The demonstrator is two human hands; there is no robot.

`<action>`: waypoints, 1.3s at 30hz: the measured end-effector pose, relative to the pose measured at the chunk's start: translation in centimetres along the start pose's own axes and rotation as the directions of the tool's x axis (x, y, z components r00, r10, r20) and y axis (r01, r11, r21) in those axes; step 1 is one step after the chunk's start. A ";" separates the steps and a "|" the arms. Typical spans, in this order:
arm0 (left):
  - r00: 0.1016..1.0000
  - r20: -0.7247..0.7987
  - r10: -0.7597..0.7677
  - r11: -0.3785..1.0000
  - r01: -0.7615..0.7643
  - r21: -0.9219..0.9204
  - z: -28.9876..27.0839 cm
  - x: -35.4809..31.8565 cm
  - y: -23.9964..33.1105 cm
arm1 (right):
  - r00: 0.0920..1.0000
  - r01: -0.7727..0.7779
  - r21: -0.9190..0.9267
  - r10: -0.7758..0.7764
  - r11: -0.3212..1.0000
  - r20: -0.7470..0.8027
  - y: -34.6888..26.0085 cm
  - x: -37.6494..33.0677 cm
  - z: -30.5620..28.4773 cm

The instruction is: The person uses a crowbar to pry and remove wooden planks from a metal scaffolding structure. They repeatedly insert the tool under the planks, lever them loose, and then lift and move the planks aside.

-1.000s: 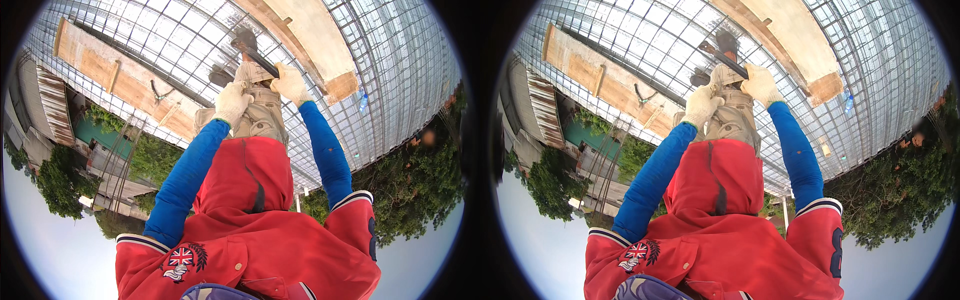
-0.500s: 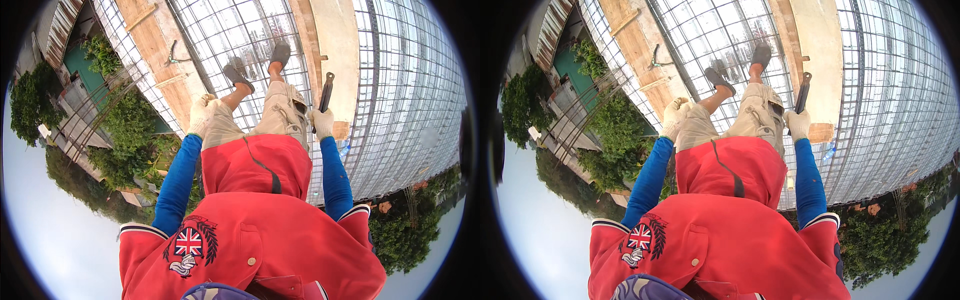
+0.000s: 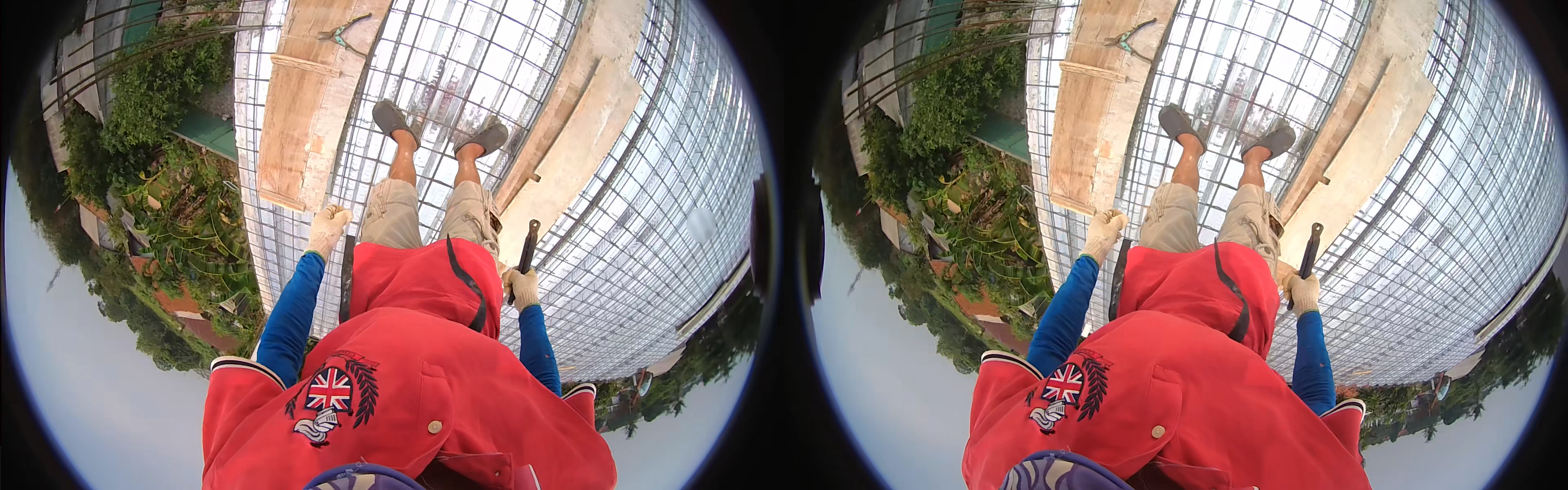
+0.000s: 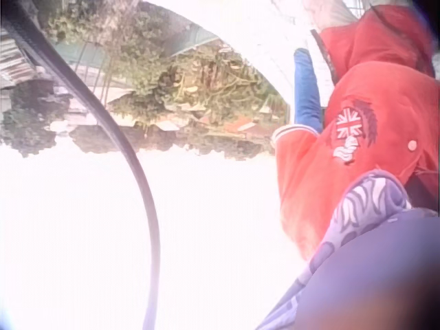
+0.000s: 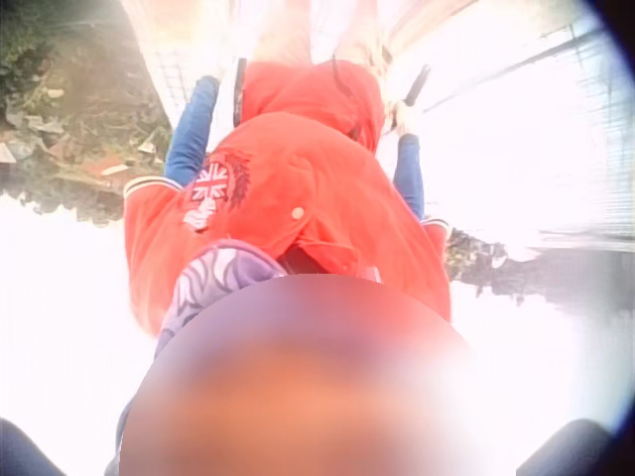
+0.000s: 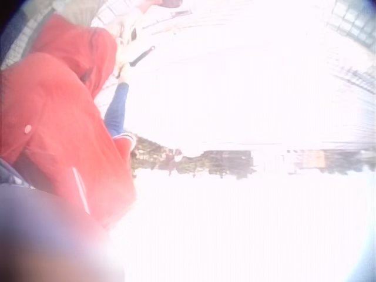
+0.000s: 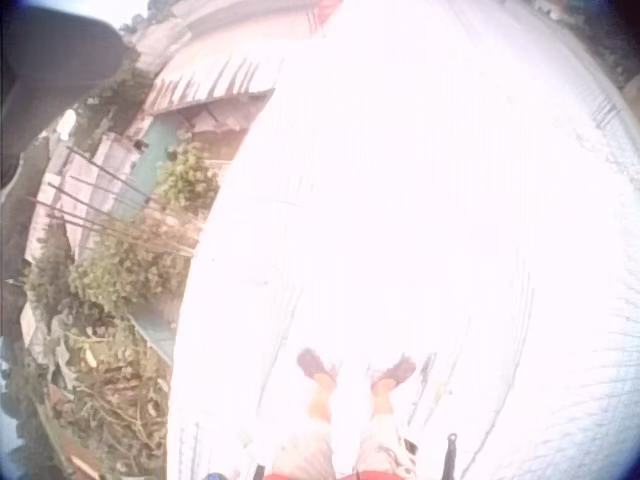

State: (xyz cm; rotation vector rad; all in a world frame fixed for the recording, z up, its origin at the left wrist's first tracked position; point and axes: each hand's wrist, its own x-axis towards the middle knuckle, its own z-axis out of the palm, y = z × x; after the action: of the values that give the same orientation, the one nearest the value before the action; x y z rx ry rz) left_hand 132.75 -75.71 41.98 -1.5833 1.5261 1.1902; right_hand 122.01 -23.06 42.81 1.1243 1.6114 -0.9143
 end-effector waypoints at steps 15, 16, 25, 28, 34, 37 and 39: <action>0.995 -0.057 -0.076 0.886 0.041 -0.462 -3.7 4.8 -8.7 | 0.911 0.358 -0.561 -0.411 0.746 0.034 -22.8 -7.3 11.2; 0.995 -0.043 -0.092 0.869 0.059 -0.490 -4.0 5.3 -8.0 | 0.840 0.442 -0.598 -0.542 0.668 0.016 -23.6 -7.2 12.1; 0.982 -0.179 0.064 0.798 -0.158 -0.582 -4.2 8.0 6.6 | 0.738 0.588 -0.651 -0.647 0.480 0.190 -36.6 -1.5 17.0; 0.990 -0.141 0.016 0.702 -0.112 -0.704 -4.7 7.2 13.6 | 0.581 0.655 -0.731 -0.746 0.192 0.324 -43.0 0.0 20.5; 0.995 -0.094 -0.045 0.586 -0.050 -0.809 1.6 7.4 22.3 | 0.687 0.484 -0.871 -0.580 -0.085 0.438 -58.2 8.0 30.4; 0.999 0.002 -0.038 0.534 0.022 -0.845 7.4 8.6 24.0 | 0.777 0.400 -0.889 -0.433 -0.222 0.457 -63.9 10.1 36.9; 0.996 0.082 -0.043 0.496 0.093 -0.863 10.5 9.6 25.3 | 0.745 0.418 -0.869 -0.447 -0.267 0.495 -65.4 14.3 39.6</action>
State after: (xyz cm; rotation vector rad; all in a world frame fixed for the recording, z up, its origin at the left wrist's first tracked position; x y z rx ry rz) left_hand 105.34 -73.52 32.76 -2.1586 0.7620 2.1402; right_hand 68.57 -75.63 21.90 -0.7013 2.0375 0.1941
